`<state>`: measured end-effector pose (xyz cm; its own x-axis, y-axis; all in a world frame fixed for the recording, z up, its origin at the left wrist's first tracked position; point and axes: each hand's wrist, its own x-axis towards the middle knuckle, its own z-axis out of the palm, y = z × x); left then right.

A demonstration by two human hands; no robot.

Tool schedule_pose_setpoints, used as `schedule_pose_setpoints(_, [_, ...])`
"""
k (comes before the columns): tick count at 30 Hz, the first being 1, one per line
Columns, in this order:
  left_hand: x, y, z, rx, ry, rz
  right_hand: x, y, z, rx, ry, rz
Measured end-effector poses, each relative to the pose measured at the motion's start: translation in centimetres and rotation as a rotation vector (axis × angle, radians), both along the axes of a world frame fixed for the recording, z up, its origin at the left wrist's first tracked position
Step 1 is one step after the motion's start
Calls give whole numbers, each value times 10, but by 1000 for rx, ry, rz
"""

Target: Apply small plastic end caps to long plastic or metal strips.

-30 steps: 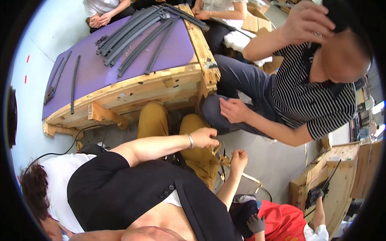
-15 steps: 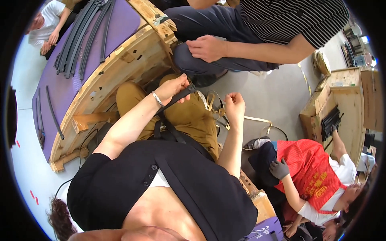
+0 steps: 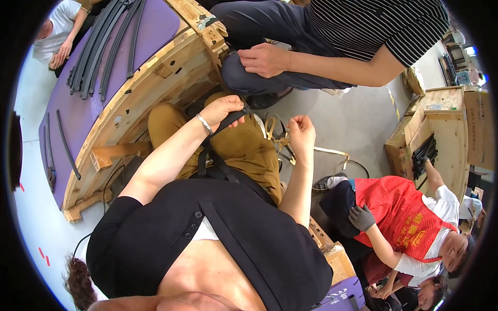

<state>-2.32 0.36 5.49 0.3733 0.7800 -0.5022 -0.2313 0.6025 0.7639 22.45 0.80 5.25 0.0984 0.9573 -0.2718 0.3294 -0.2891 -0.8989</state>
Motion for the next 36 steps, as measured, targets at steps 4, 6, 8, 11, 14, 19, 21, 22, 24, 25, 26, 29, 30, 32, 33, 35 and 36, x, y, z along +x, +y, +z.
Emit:
schedule_pose_setpoints(4, [-10,3,-6,-109,-102,54,-2,2,3,9,5,-2])
schedule_pose_setpoints(6, [-15,3,-17,-75,-110,39,-5,5,2,20,0,24])
schedule_pose_setpoints(8, [-16,1,-24,-29,-61,-24,-6,7,2,30,-10,44])
schedule_pose_setpoints(11, [3,-6,-30,46,316,-55,5,9,-10,33,34,109])
schedule_pose_setpoints(14, [23,-5,-42,6,406,-77,5,6,-8,50,-45,139])
schedule_pose_setpoints(19, [51,-22,-44,84,777,-233,1,4,1,-41,9,113])
schedule_pose_setpoints(21, [50,-32,-17,98,849,-236,5,8,0,-48,-38,125])
schedule_pose_setpoints(22, [51,-34,-15,125,916,-268,3,10,0,-48,-59,102])
schedule_pose_setpoints(24, [54,-33,-17,149,979,-285,-3,11,-2,-35,-60,141])
schedule_pose_setpoints(25, [57,-31,-22,145,1007,-300,-6,13,-2,-19,-44,148])
schedule_pose_setpoints(26, [59,-30,-24,141,1039,-318,-8,13,0,-15,-46,161])
schedule_pose_setpoints(29, [56,-31,-18,154,1031,-327,-11,10,4,-35,-58,145])
schedule_pose_setpoints(30, [56,-31,-14,159,1032,-342,-11,8,5,-40,-91,143])
schedule_pose_setpoints(32, [56,-32,-12,151,1037,-333,-10,8,5,-43,-122,142])
schedule_pose_setpoints(33, [56,-32,-11,142,1033,-326,-9,8,4,-36,-120,152])
schedule_pose_setpoints(35, [53,-32,-13,164,992,-341,-8,9,2,-27,-123,161])
schedule_pose_setpoints(36, [53,-31,-14,184,952,-359,-8,9,2,-27,-109,165])
